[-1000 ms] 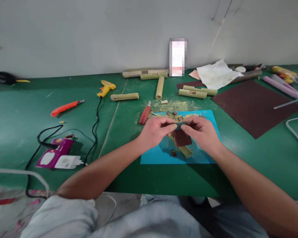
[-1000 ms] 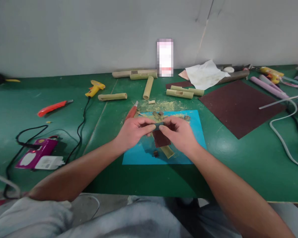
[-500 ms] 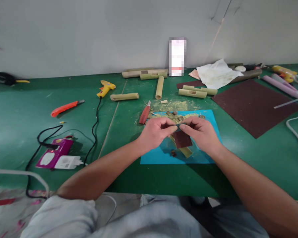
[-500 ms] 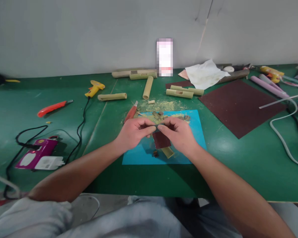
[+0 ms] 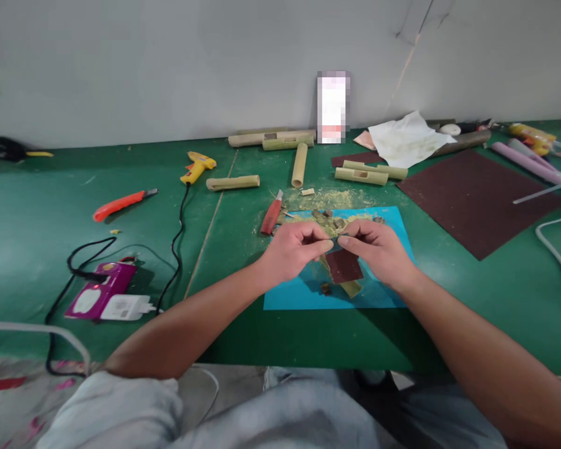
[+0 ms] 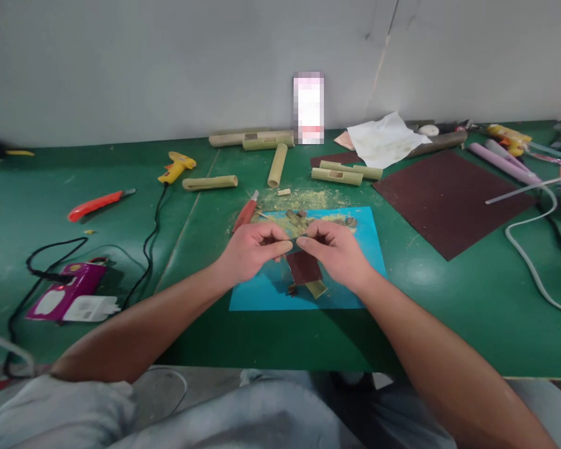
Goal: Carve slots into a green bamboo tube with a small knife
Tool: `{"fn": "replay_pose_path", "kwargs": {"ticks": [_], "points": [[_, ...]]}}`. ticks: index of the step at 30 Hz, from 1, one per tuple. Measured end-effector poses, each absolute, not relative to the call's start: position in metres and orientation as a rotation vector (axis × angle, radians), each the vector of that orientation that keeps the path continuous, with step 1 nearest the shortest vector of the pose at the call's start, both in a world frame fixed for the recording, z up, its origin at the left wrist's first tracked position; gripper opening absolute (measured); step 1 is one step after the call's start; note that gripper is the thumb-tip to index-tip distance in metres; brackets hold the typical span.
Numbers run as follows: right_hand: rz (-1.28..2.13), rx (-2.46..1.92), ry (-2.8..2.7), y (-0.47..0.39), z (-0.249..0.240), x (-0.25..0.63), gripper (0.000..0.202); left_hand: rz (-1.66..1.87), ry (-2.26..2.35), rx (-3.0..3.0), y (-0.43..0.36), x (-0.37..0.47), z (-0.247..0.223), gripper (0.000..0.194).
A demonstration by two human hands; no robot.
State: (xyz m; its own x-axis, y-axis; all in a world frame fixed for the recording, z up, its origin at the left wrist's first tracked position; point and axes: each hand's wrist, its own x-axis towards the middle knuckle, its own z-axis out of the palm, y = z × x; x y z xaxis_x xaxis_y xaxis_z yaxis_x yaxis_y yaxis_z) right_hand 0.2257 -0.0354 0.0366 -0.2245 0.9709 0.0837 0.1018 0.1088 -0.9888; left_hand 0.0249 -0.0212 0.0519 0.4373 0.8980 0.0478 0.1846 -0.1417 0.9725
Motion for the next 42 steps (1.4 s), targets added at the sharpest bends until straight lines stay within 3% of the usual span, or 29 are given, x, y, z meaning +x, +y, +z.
{"fn": "replay_pose_path", "kwargs": {"ticks": [8,15,42], "points": [[1.291,-1.015,-1.518,-0.036,0.039,0.226,0.025,0.778,0.908,1.627,-0.022,0.025,0.051,0.020],[1.350,-0.993,-1.546,-0.038,0.041,0.224,0.031,0.779,0.915,1.649,-0.024,0.026,0.050,0.028],[1.390,-0.992,-1.581,-0.043,0.047,0.220,0.030,0.857,0.899,1.715,-0.030,0.028,0.051,0.027]]}}
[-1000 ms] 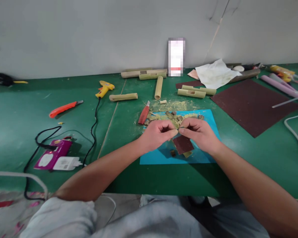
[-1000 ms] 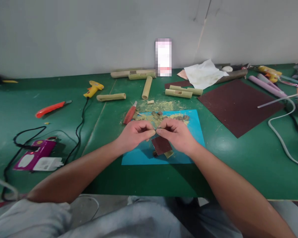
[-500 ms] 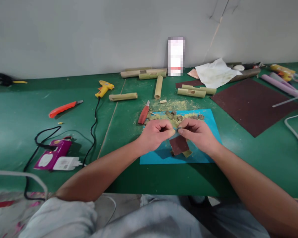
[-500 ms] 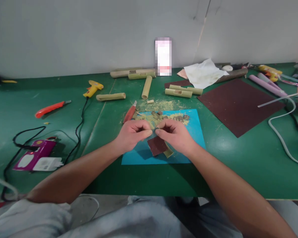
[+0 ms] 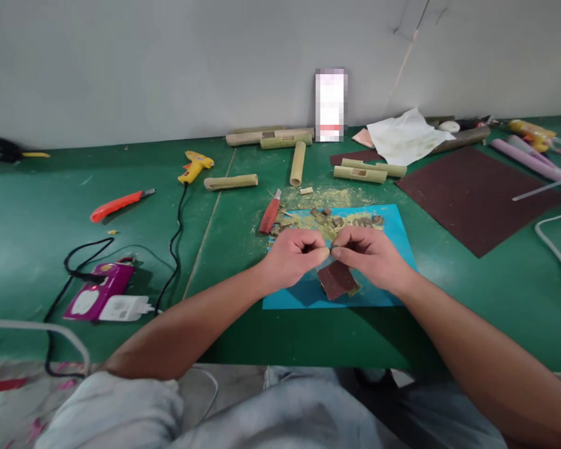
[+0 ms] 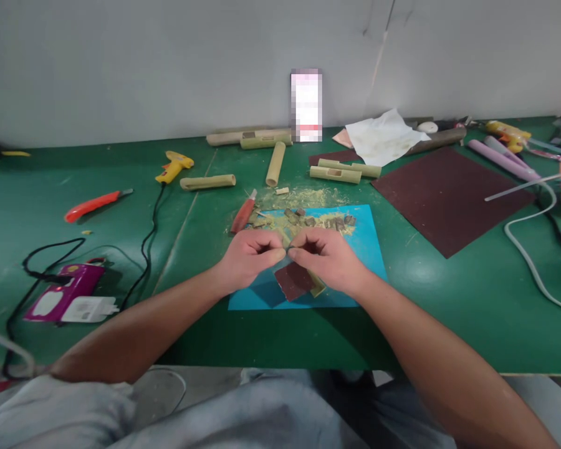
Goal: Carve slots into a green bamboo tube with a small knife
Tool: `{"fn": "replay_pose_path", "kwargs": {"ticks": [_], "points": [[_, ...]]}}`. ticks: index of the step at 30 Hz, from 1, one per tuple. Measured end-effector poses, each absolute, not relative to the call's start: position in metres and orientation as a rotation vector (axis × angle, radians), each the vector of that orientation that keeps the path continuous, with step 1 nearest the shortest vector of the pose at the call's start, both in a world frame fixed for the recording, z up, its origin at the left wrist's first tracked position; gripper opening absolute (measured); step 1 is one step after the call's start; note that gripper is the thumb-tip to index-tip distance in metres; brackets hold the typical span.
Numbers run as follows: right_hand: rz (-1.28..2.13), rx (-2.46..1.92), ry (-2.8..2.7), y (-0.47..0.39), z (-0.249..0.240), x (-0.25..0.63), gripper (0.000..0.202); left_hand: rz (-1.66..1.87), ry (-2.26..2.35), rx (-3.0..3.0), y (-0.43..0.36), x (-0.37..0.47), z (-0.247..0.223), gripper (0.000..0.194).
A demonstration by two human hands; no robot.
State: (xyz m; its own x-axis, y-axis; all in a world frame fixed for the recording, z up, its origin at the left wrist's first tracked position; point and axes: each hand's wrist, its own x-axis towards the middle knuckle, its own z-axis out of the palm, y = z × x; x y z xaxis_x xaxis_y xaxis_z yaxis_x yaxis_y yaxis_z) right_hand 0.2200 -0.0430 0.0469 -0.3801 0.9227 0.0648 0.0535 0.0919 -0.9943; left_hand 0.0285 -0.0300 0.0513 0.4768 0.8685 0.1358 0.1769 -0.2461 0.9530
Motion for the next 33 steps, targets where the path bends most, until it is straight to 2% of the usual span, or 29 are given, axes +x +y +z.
{"fn": "replay_pose_path", "kwargs": {"ticks": [8,14,19,33], "points": [[1.317,-1.049,-1.508,-0.0413,0.0471,0.2234,0.032,0.879,0.935,1.691,-0.0291,0.0269,0.0524,0.038],[1.363,-1.023,-1.504,-0.0413,0.0451,0.2212,0.030,0.923,0.888,1.763,-0.0292,0.0263,0.0506,0.039],[1.390,-1.032,-1.523,-0.0424,0.0449,0.2203,0.032,0.839,0.912,1.786,-0.0282,0.0264,0.0493,0.032],[1.354,-1.001,-1.408,-0.0423,0.0474,0.2197,0.038,0.953,0.905,1.771,-0.0338,0.0269,0.0482,0.042]]}}
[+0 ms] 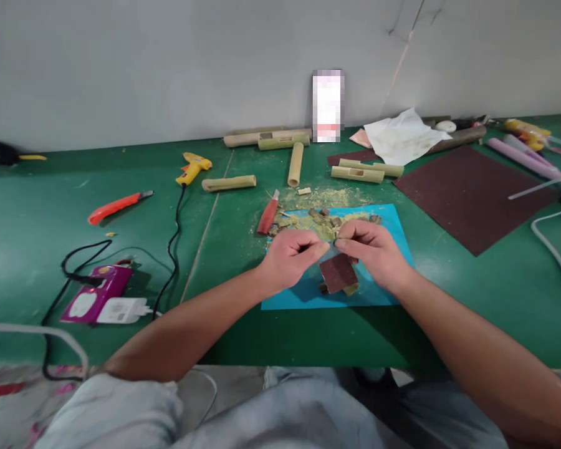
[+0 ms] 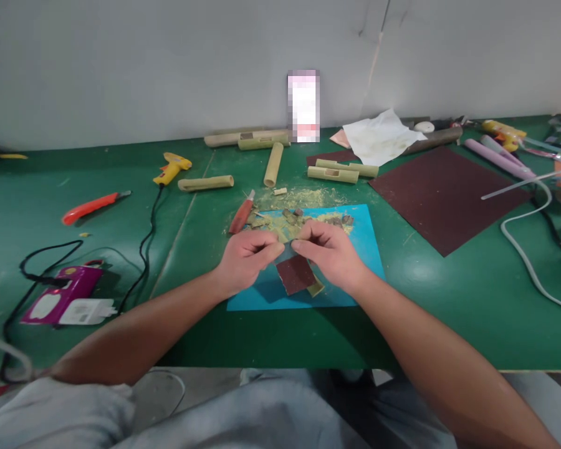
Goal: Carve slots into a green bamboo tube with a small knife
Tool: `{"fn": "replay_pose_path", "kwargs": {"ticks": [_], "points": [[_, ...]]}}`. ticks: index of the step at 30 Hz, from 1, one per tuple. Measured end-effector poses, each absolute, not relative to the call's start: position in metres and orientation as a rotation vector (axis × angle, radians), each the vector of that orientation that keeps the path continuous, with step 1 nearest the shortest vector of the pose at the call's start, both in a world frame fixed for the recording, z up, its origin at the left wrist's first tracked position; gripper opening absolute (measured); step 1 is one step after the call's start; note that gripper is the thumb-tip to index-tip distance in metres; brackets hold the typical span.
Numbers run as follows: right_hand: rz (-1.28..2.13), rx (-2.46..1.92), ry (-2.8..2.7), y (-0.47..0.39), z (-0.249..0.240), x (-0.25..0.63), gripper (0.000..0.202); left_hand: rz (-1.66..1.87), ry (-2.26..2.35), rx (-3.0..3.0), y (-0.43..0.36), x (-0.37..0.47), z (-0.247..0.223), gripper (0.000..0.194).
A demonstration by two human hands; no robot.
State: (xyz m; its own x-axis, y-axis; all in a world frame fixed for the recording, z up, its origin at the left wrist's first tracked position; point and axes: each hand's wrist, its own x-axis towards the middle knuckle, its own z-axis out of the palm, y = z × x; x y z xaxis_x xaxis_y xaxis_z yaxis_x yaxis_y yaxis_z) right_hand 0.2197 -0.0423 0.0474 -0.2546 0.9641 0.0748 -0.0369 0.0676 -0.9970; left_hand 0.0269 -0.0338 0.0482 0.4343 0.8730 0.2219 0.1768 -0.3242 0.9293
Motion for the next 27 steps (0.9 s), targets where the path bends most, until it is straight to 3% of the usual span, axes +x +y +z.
{"fn": "replay_pose_path", "kwargs": {"ticks": [6,10,14,19,27], "points": [[1.475,-1.009,-1.363,-0.044,0.047,0.217,0.032,1.067,1.008,1.618,-0.026,0.024,0.044,0.039],[1.348,-1.120,-1.473,-0.042,0.043,0.218,0.026,1.150,1.065,1.664,-0.022,0.024,0.039,0.014],[1.266,-1.218,-1.447,-0.040,0.038,0.218,0.022,1.193,1.046,1.940,-0.025,0.025,0.039,0.025],[1.265,-1.227,-1.459,-0.040,0.039,0.218,0.022,1.278,1.072,2.040,-0.024,0.024,0.037,0.011],[1.365,-1.220,-1.450,-0.040,0.041,0.220,0.015,1.256,1.116,1.558,-0.020,0.024,0.036,0.018]]}}
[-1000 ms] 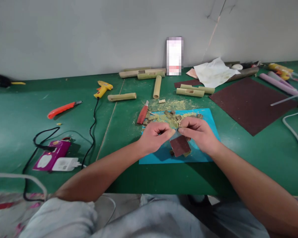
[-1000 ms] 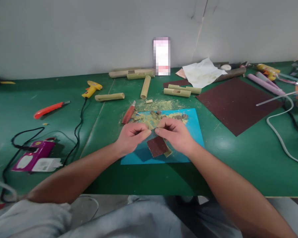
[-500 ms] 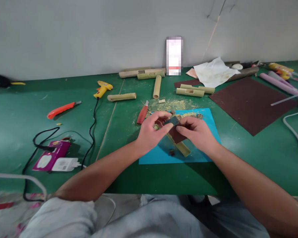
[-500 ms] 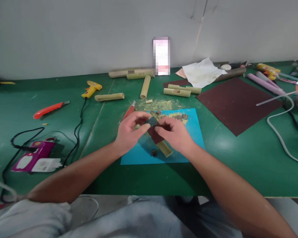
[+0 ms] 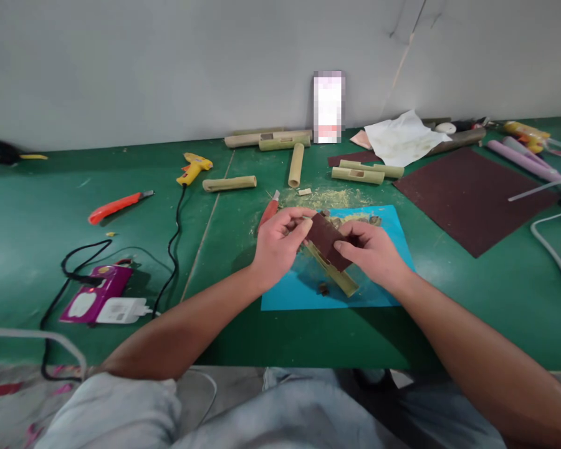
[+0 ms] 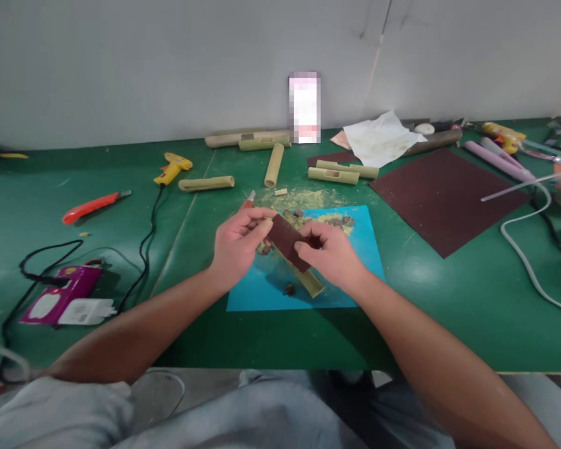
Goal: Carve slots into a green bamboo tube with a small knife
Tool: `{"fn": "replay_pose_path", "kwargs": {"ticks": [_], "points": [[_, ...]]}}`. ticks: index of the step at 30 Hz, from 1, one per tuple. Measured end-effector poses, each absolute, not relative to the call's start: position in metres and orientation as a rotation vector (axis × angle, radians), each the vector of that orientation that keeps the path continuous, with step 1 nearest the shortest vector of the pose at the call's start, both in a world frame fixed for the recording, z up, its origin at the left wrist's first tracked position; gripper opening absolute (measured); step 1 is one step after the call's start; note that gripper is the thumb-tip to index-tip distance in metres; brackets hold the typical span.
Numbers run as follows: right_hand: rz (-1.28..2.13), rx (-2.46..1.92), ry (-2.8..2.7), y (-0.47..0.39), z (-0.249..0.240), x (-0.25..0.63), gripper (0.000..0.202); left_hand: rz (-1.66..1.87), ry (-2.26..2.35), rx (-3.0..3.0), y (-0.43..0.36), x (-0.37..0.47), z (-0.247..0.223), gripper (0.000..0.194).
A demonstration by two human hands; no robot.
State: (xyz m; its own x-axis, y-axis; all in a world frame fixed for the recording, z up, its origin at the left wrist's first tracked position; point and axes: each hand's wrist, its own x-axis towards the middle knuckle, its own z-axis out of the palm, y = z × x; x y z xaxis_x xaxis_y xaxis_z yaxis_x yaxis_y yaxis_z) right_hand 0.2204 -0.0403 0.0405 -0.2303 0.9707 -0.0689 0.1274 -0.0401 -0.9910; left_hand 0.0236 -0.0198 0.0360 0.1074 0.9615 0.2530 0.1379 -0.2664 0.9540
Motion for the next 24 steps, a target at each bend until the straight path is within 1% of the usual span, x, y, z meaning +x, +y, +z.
{"fn": "replay_pose_path", "kwargs": {"ticks": [6,11,18,24], "points": [[1.399,-1.209,-1.406,-0.039,0.039,0.218,0.013,1.202,1.049,1.334,-0.020,0.026,0.039,0.033],[1.426,-1.196,-1.429,-0.041,0.043,0.218,0.014,1.154,1.013,1.236,-0.022,0.029,0.042,0.032],[1.308,-1.142,-1.488,-0.041,0.040,0.221,0.029,1.139,1.031,1.244,-0.027,0.032,0.045,0.031],[1.287,-1.173,-1.613,-0.039,0.043,0.224,0.029,1.061,1.033,1.372,-0.029,0.032,0.048,0.026]]}}
